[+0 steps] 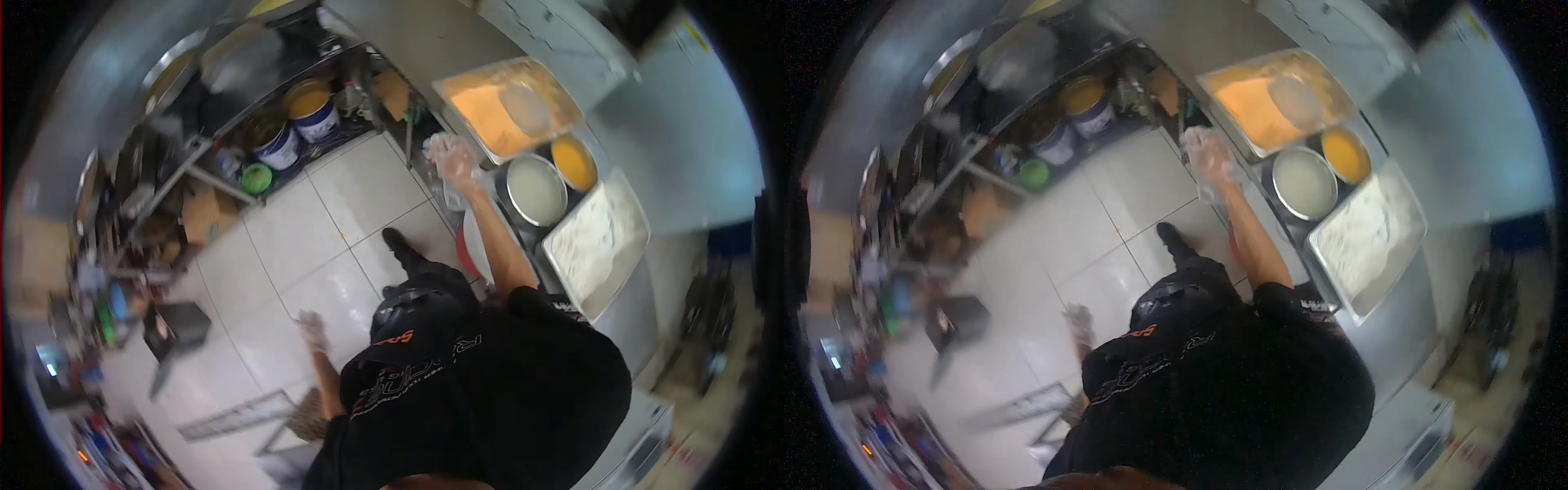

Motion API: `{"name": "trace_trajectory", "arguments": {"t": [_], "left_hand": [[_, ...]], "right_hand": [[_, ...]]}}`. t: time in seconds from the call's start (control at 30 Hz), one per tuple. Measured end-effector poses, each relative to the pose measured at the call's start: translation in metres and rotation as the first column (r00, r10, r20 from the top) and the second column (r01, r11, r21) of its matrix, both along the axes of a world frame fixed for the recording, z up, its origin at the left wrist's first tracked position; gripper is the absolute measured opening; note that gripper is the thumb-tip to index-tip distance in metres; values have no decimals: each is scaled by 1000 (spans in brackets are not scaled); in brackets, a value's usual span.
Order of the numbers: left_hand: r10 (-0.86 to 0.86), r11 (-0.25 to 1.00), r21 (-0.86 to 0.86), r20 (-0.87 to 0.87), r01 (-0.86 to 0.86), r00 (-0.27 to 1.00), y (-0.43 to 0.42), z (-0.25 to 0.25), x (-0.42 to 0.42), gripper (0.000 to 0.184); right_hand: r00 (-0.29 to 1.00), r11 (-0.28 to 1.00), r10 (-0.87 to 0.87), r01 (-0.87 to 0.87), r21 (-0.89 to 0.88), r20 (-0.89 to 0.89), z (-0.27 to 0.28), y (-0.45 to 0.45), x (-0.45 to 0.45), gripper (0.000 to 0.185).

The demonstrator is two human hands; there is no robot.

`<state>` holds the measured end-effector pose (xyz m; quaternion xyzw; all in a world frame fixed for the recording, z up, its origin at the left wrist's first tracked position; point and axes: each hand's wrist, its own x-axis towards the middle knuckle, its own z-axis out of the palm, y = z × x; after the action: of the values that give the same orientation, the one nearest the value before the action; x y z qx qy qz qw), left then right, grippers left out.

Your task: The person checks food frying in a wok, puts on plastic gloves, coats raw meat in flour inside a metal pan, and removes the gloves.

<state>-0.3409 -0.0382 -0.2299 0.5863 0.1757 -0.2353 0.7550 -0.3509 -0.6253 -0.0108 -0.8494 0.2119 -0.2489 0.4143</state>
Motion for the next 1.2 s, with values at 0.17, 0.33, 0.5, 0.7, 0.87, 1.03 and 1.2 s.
{"name": "trace_trajectory", "arguments": {"t": [0.17, 0.33, 0.5, 0.7, 0.87, 1.03, 1.2], "left_hand": [[25, 998, 57, -575, 10, 818, -6, -69, -43, 62], [122, 992, 91, -598, -84, 792, -21, -44, 33, 65], [96, 995, 8, -363, -100, 927, -104, 10, 151, 68], [-363, 918, -6, 385, 396, 848, -396, 265, 238, 66], [-618, 633, 30, 622, 774, 481, -629, 377, 209, 61], [-452, 343, 303, 883, 889, -127, -787, 382, 143, 63], [-226, 627, 629, 712, 460, -664, -896, 311, 75, 65]], "right_hand": [[835, 755, -543, 442, -485, -85, 8, -82, -33, 22], [651, 682, -716, 573, -454, -254, -48, -172, -44, 20], [432, 588, -801, 437, -681, -414, -120, -220, -36, 12], [370, 541, -759, 817, -201, -536, -77, -276, -47, 20], [891, 736, -424, 233, 635, 165, -59, -312, -87, 18], [675, 642, -736, 721, 259, -55, 12, -197, -84, 7], [511, 512, -852, 859, -24, 112, -22, -184, -50, 30]]}}
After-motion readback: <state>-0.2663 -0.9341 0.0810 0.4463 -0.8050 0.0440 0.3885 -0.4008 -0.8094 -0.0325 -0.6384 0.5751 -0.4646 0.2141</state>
